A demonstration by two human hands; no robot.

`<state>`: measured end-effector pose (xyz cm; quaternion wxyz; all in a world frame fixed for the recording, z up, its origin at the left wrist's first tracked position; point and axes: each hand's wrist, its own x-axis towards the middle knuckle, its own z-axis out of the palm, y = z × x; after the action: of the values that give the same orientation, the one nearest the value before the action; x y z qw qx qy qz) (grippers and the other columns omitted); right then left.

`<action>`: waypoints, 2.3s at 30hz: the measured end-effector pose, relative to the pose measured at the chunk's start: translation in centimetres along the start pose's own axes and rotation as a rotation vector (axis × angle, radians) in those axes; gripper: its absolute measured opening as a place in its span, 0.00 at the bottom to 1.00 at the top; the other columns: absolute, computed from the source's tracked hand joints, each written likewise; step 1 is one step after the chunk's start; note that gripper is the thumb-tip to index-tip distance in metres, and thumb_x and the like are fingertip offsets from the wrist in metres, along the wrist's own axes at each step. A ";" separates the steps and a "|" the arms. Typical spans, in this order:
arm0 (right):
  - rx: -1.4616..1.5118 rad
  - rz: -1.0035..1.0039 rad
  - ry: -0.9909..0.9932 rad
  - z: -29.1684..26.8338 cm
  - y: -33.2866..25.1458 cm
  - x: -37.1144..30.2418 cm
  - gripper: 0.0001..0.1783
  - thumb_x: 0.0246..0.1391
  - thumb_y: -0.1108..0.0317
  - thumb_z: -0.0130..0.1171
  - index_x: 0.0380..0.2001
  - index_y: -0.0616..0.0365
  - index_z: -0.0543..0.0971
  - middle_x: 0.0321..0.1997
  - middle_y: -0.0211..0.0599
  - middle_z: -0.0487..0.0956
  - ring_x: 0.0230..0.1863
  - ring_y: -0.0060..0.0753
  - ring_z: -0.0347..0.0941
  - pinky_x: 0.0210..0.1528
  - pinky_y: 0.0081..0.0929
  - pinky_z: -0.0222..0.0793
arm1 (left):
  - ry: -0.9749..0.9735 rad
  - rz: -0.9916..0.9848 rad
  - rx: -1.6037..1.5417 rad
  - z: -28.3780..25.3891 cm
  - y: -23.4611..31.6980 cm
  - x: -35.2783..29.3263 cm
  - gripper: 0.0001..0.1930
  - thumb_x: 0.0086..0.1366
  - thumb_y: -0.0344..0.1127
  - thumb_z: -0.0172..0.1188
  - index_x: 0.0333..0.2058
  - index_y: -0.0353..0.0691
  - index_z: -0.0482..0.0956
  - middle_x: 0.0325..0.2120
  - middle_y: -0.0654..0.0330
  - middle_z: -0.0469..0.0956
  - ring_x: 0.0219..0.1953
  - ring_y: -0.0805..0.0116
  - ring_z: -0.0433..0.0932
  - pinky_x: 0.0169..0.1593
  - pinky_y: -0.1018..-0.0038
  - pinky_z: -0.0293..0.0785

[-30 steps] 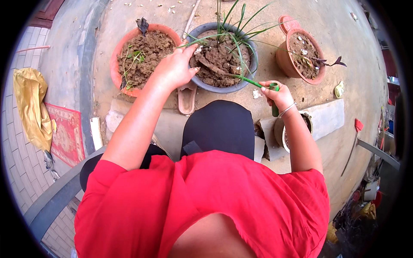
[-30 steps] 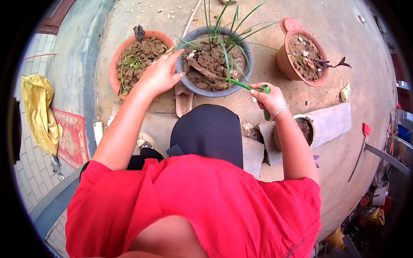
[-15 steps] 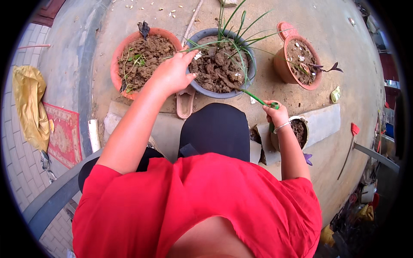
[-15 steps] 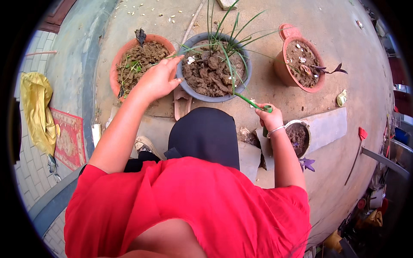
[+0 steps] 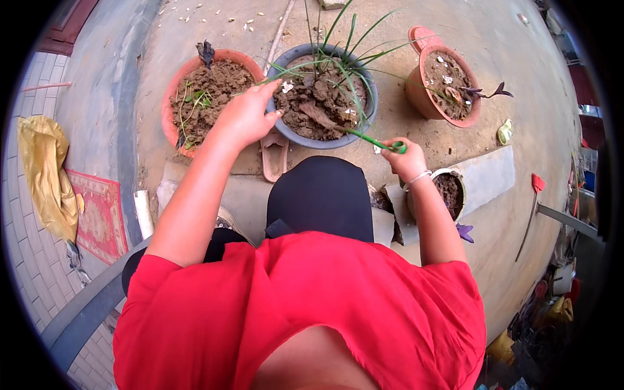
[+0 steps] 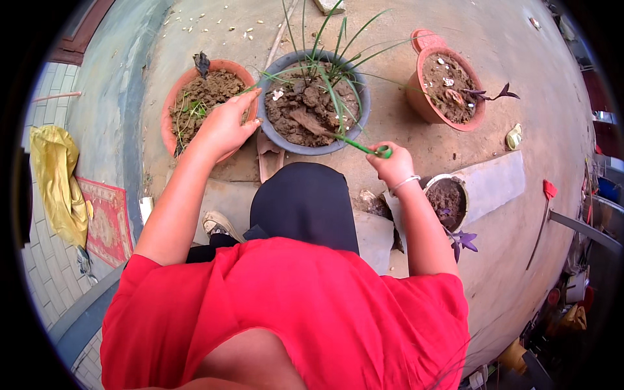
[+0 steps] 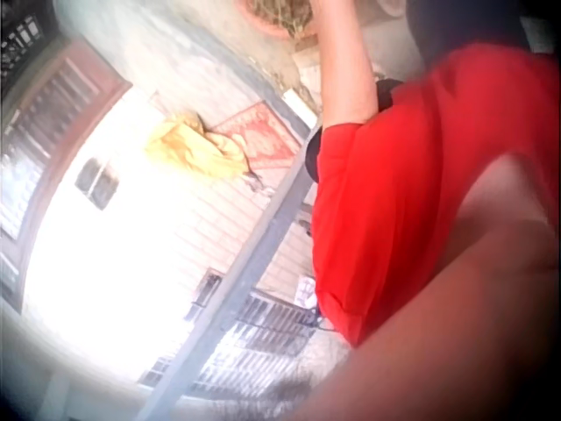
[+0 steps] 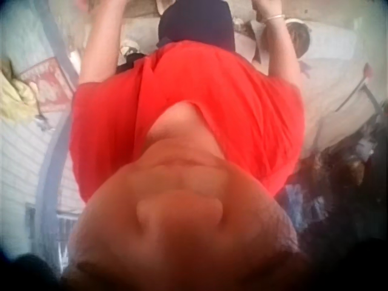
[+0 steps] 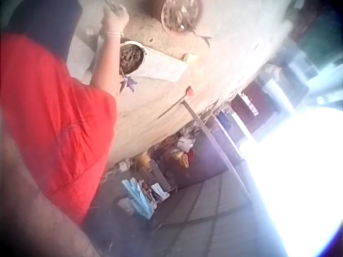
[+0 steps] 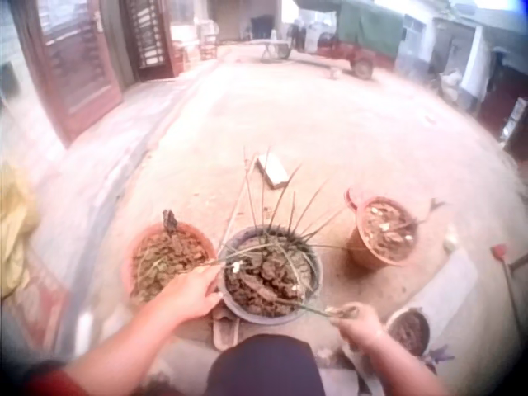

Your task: The person uses a small green hand trowel to loosen soil and remove weeds from several potted plants. They work on multiple pots containing different plants, including one with purple leaves, and later rinse the trowel in a bucket of water.

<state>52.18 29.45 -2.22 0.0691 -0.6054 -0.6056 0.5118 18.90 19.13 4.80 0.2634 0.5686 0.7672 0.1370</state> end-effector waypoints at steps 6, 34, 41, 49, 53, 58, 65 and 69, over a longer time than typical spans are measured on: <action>-0.116 -0.145 0.099 -3.2 -4.7 -2.5 0.11 0.46 0.69 0.67 0.36 0.56 0.83 0.24 0.31 0.77 0.24 0.22 0.69 0.31 0.24 0.68 | -0.006 0.004 -0.017 -0.2 0.0 0.1 0.29 0.59 0.34 0.61 0.61 0.48 0.67 0.55 0.49 0.72 0.54 0.49 0.73 0.57 0.63 0.69; -1.060 -0.289 0.002 -2.8 -8.6 1.7 0.13 0.49 0.56 0.62 0.37 0.48 0.81 0.30 0.42 0.81 0.35 0.48 0.78 0.38 0.42 0.73 | 0.065 0.195 -0.182 3.0 -1.2 4.9 0.22 0.58 0.30 0.59 0.54 0.44 0.75 0.51 0.50 0.76 0.54 0.52 0.74 0.58 0.65 0.69; -0.899 -0.417 -0.008 -6.5 -5.8 5.3 0.14 0.46 0.55 0.65 0.36 0.48 0.83 0.31 0.42 0.82 0.35 0.46 0.78 0.39 0.39 0.74 | 0.027 0.187 -0.169 2.4 0.1 4.0 0.22 0.59 0.30 0.59 0.54 0.45 0.75 0.51 0.50 0.76 0.53 0.52 0.74 0.57 0.65 0.70; -0.127 -0.116 0.003 -6.9 4.2 6.8 0.12 0.47 0.68 0.69 0.38 0.55 0.83 0.20 0.23 0.75 0.15 0.14 0.65 0.18 0.18 0.62 | -0.002 0.156 -0.108 0.7 0.6 1.3 0.22 0.58 0.30 0.59 0.54 0.46 0.75 0.51 0.51 0.76 0.51 0.52 0.76 0.55 0.64 0.72; 0.008 -0.066 0.011 -4.6 3.6 3.5 0.13 0.48 0.69 0.69 0.39 0.58 0.82 0.20 0.23 0.75 0.16 0.14 0.65 0.18 0.18 0.62 | 0.018 0.124 -0.122 0.1 0.1 0.2 0.23 0.57 0.30 0.59 0.53 0.45 0.75 0.50 0.51 0.76 0.51 0.51 0.76 0.55 0.63 0.72; 0.253 0.013 0.048 -3.9 3.4 0.3 0.14 0.50 0.70 0.67 0.41 0.63 0.80 0.20 0.25 0.73 0.15 0.16 0.64 0.17 0.18 0.60 | 0.047 0.133 -0.114 0.3 -0.2 -0.2 0.23 0.57 0.31 0.59 0.53 0.44 0.75 0.50 0.51 0.76 0.51 0.51 0.76 0.54 0.62 0.72; 0.530 0.107 -0.043 -2.5 3.7 -0.9 0.14 0.52 0.71 0.64 0.42 0.63 0.78 0.20 0.27 0.71 0.14 0.19 0.63 0.17 0.19 0.58 | 0.099 0.160 -0.105 0.6 -0.3 0.1 0.23 0.58 0.31 0.59 0.54 0.44 0.75 0.49 0.51 0.77 0.50 0.51 0.76 0.54 0.63 0.73; 0.691 0.173 0.014 -2.4 3.3 -1.3 0.14 0.52 0.71 0.64 0.41 0.63 0.78 0.19 0.27 0.71 0.14 0.21 0.64 0.16 0.21 0.59 | 0.035 0.098 -0.129 0.5 -0.3 0.4 0.22 0.58 0.31 0.59 0.54 0.44 0.75 0.50 0.50 0.76 0.51 0.51 0.76 0.54 0.63 0.72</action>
<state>56.38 28.84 -2.79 0.2301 -0.5990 -0.3426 0.6862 18.90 19.37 4.11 0.2792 0.5847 0.7325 0.2089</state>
